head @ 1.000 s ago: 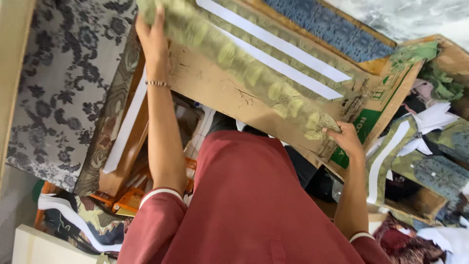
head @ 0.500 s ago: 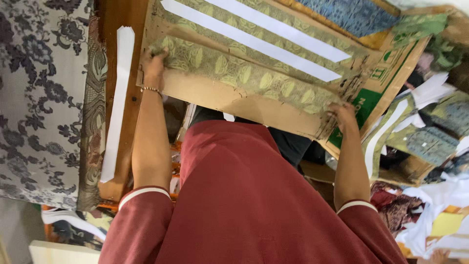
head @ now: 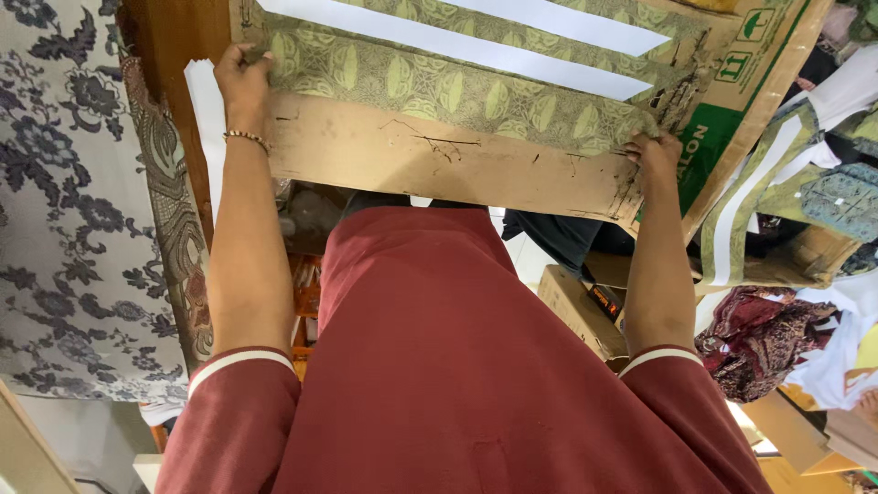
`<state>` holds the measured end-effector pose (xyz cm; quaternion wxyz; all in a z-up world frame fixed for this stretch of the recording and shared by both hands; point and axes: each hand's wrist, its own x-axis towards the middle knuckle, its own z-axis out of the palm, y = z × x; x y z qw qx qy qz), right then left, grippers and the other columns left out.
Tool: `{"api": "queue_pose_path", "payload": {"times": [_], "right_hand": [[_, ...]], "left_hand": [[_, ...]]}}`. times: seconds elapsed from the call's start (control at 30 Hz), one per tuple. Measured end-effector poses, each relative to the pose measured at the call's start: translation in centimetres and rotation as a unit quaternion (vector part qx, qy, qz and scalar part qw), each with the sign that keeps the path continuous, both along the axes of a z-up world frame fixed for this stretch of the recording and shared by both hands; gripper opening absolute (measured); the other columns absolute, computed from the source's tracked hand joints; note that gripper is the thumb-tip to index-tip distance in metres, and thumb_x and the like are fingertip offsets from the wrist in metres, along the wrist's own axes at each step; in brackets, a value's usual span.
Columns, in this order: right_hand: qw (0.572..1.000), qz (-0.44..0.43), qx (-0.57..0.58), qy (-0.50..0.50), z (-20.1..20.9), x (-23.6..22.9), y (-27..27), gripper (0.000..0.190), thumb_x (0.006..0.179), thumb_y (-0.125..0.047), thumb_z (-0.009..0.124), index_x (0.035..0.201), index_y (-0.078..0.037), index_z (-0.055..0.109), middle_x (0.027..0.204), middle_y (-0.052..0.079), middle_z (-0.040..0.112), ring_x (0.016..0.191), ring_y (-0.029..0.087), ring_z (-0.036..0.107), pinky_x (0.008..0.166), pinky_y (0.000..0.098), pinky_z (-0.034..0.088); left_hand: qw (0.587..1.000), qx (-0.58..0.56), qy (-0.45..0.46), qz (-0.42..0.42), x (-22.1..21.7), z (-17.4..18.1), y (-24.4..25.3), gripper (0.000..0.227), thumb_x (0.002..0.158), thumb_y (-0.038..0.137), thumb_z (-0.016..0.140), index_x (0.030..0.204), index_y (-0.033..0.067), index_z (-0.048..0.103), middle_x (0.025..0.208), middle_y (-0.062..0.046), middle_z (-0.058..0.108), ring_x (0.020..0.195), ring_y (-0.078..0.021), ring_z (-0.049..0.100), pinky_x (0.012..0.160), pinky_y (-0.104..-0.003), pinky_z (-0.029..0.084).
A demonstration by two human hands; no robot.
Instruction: The person assembles long patterned fabric strips with white paper inserts on a wooden board. They repeatedly pick up strips, align them, and place them into a cardboard box, then return to the board to continue arranging additional strips.
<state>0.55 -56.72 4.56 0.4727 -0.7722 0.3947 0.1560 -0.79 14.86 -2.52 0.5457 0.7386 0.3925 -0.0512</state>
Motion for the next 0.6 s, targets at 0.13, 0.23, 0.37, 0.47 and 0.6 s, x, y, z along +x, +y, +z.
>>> {"api": "queue_pose_path", "payload": {"times": [0.13, 0.23, 0.37, 0.47, 0.6], "right_hand": [[0.999, -0.018, -0.027, -0.004, -1.2, -0.1, 0.0, 0.015, 0.091, -0.005, 0.074, 0.096, 0.007, 0.066, 0.086, 0.015, 0.072, 0.074, 0.021, 0.073, 0.063, 0.0337, 0.058], [0.999, -0.030, -0.036, -0.004, -2.2, 0.1, -0.5, 0.008, 0.089, -0.003, 0.072, 0.092, 0.004, 0.068, 0.084, 0.014, 0.072, 0.071, 0.020, 0.072, 0.063, 0.0320, 0.059], [0.998, -0.058, -0.020, -0.033, -3.2, -0.2, -0.9, 0.004, 0.086, 0.003, 0.066, 0.086, 0.003, 0.063, 0.079, 0.010, 0.067, 0.063, 0.018, 0.063, 0.055, 0.0318, 0.047], [0.998, -0.045, -0.025, -0.035, -3.6, -0.1, -1.1, 0.003, 0.085, 0.000, 0.067, 0.083, 0.003, 0.066, 0.077, 0.005, 0.063, 0.061, 0.015, 0.056, 0.054, 0.0300, 0.044], [0.998, -0.039, -0.045, -0.010, -3.5, 0.5, -0.9, 0.004, 0.082, -0.001, 0.067, 0.080, 0.001, 0.069, 0.071, 0.004, 0.064, 0.059, 0.014, 0.058, 0.053, 0.0290, 0.045]], "left_hand": [[0.999, 0.006, -0.001, 0.040, 0.1, -0.9, 0.1, 0.016, 0.091, 0.012, 0.078, 0.103, 0.0048, 0.071, 0.092, -0.001, 0.072, 0.079, -0.0103, 0.065, 0.070, -0.029, 0.056], [0.995, 0.085, -0.050, 0.006, 0.1, -1.9, 0.2, 0.014, 0.090, 0.010, 0.081, 0.100, 0.0039, 0.076, 0.095, -0.003, 0.078, 0.084, -0.0108, 0.068, 0.079, -0.027, 0.056], [0.994, 0.107, -0.033, 0.015, 0.3, -3.2, 0.5, 0.011, 0.086, 0.010, 0.080, 0.095, 0.0042, 0.077, 0.089, -0.002, 0.078, 0.079, -0.0109, 0.068, 0.077, -0.026, 0.055], [0.991, 0.116, -0.047, 0.041, 0.6, -3.8, 0.0, 0.012, 0.083, 0.010, 0.082, 0.093, 0.0041, 0.077, 0.088, -0.002, 0.078, 0.079, -0.0114, 0.069, 0.077, -0.027, 0.056], [0.986, 0.158, -0.021, 0.058, 0.8, -3.3, -0.4, 0.016, 0.080, 0.013, 0.085, 0.091, 0.0060, 0.076, 0.086, -0.003, 0.077, 0.078, -0.0133, 0.069, 0.076, -0.028, 0.055]]}}
